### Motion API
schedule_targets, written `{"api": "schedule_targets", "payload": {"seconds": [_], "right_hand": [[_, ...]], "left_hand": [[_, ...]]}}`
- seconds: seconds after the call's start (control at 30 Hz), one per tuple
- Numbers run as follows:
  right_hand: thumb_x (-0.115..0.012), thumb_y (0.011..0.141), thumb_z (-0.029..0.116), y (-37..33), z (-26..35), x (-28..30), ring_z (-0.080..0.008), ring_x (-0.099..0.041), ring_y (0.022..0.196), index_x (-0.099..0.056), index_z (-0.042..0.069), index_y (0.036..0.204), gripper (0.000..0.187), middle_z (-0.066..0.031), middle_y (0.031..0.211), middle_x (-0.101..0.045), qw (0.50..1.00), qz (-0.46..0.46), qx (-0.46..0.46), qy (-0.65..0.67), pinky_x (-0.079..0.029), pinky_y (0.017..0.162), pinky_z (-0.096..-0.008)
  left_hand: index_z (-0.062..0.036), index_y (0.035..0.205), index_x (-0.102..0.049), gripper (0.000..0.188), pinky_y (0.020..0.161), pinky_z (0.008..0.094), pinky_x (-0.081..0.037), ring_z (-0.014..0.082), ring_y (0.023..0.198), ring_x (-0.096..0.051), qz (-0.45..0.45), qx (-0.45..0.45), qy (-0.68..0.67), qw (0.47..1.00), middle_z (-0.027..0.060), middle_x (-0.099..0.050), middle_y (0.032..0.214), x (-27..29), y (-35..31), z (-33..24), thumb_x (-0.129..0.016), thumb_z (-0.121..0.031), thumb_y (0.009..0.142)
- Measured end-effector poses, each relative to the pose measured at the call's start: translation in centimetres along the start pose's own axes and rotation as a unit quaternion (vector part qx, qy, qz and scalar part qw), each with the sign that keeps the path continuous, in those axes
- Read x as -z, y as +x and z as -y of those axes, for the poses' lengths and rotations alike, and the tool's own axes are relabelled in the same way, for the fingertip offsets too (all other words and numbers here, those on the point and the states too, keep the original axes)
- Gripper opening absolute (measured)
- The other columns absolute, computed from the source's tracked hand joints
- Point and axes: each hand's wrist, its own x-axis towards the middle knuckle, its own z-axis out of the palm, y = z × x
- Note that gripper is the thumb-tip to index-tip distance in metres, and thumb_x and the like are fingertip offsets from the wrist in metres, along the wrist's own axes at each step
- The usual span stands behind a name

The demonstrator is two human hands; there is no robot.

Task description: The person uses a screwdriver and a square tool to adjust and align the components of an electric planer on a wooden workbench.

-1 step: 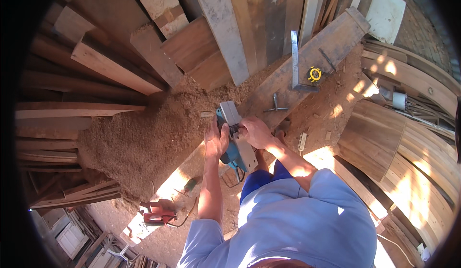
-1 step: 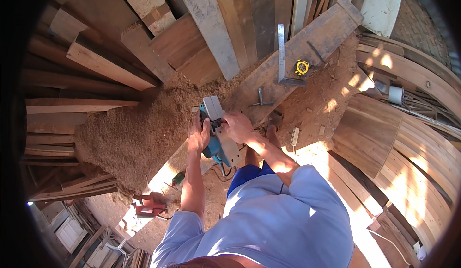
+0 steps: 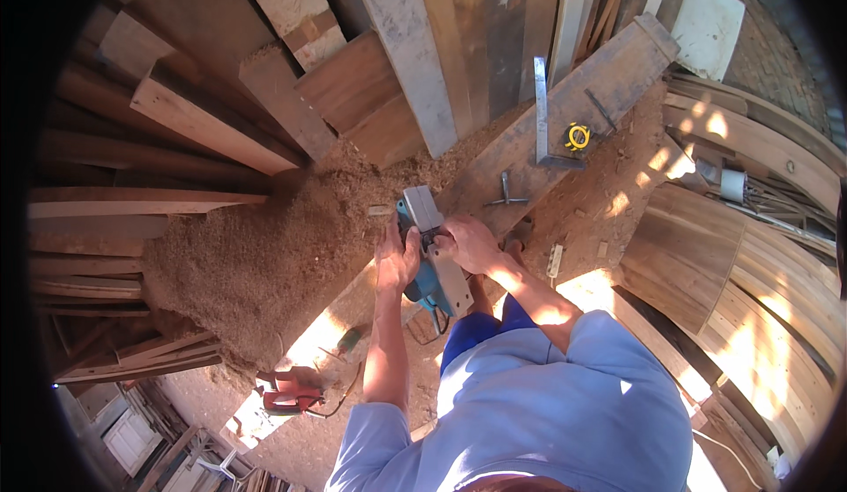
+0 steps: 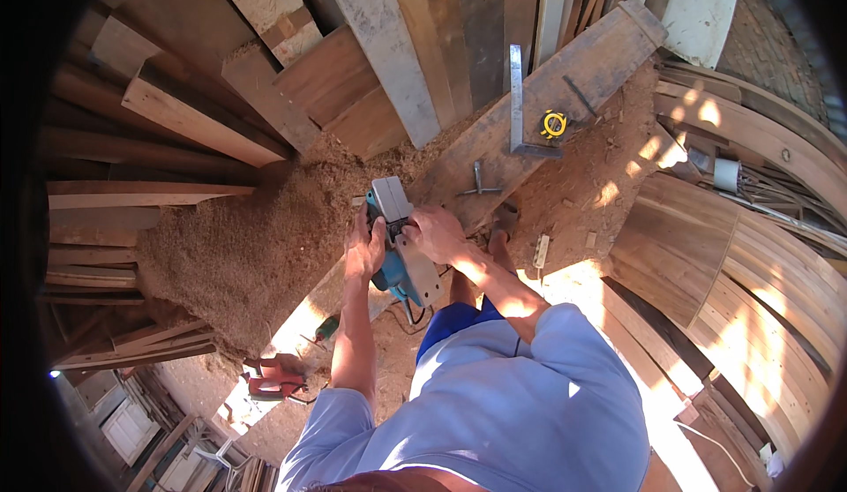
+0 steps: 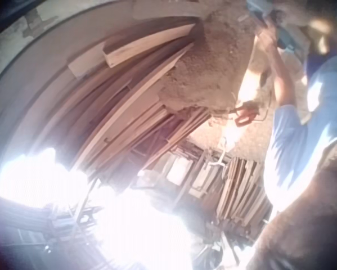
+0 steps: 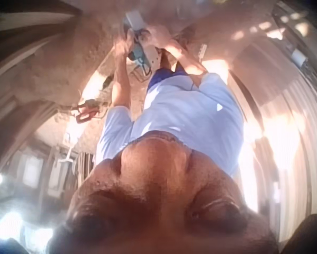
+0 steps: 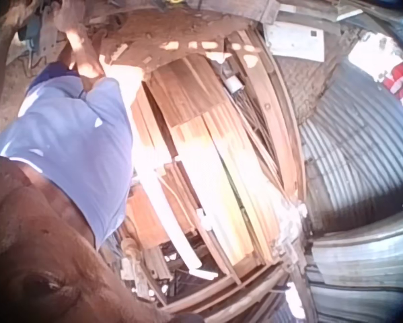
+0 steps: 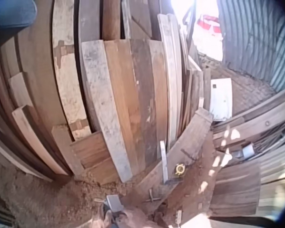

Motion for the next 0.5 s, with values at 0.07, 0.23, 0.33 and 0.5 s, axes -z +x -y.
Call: {"api": "schedule_targets", "payload": {"seconds": [0.07,0.23,0.33,0.5], "right_hand": [[-0.068,0.091,0.020,0.2,-0.4,-0.6,-0.0450,-0.062,0.093,-0.068,0.000,0.093,0.020,-0.0229,0.091,-0.067,1.000,0.002,-0.011,0.002,-0.049,0.081,-0.0518],[-0.067,0.092,0.015,0.4,-1.0,-0.6,-0.0462,-0.064,0.094,-0.064,-0.001,0.091,0.017,-0.0225,0.093,-0.067,0.998,-0.026,0.055,0.020,-0.050,0.082,-0.0534],[-0.067,0.090,0.012,0.3,0.3,-0.1,-0.0468,-0.063,0.095,-0.063,-0.001,0.093,0.014,-0.0239,0.094,-0.066,0.999,-0.020,0.019,0.034,-0.049,0.082,-0.0537],[-0.068,0.090,0.012,0.7,0.0,-0.1,-0.0475,-0.063,0.095,-0.062,-0.002,0.095,0.016,-0.0251,0.096,-0.067,0.996,-0.007,0.080,0.027,-0.050,0.080,-0.0542]], "left_hand": [[-0.0006,0.154,-0.036,0.078,0.119,0.0543,-0.028,0.0469,0.135,-0.047,0.000,-0.001,0.001,1.000,0.0313,-0.052,0.142,0.1,0.0,-0.2,-0.042,-0.058,0.101],[-0.0001,0.153,-0.036,0.078,0.118,0.0545,-0.029,0.0467,0.135,-0.048,-0.005,-0.010,0.000,1.000,0.0316,-0.052,0.142,0.0,0.2,-0.2,-0.042,-0.057,0.102],[-0.0002,0.154,-0.035,0.077,0.118,0.0544,-0.030,0.0472,0.134,-0.048,-0.007,-0.006,0.008,1.000,0.0315,-0.052,0.142,0.0,0.0,0.0,-0.042,-0.057,0.102],[-0.0011,0.154,-0.035,0.075,0.114,0.0542,-0.035,0.0500,0.133,-0.048,0.019,0.014,-0.008,1.000,0.0324,-0.051,0.143,0.9,-0.3,-1.3,-0.042,-0.055,0.102]]}}
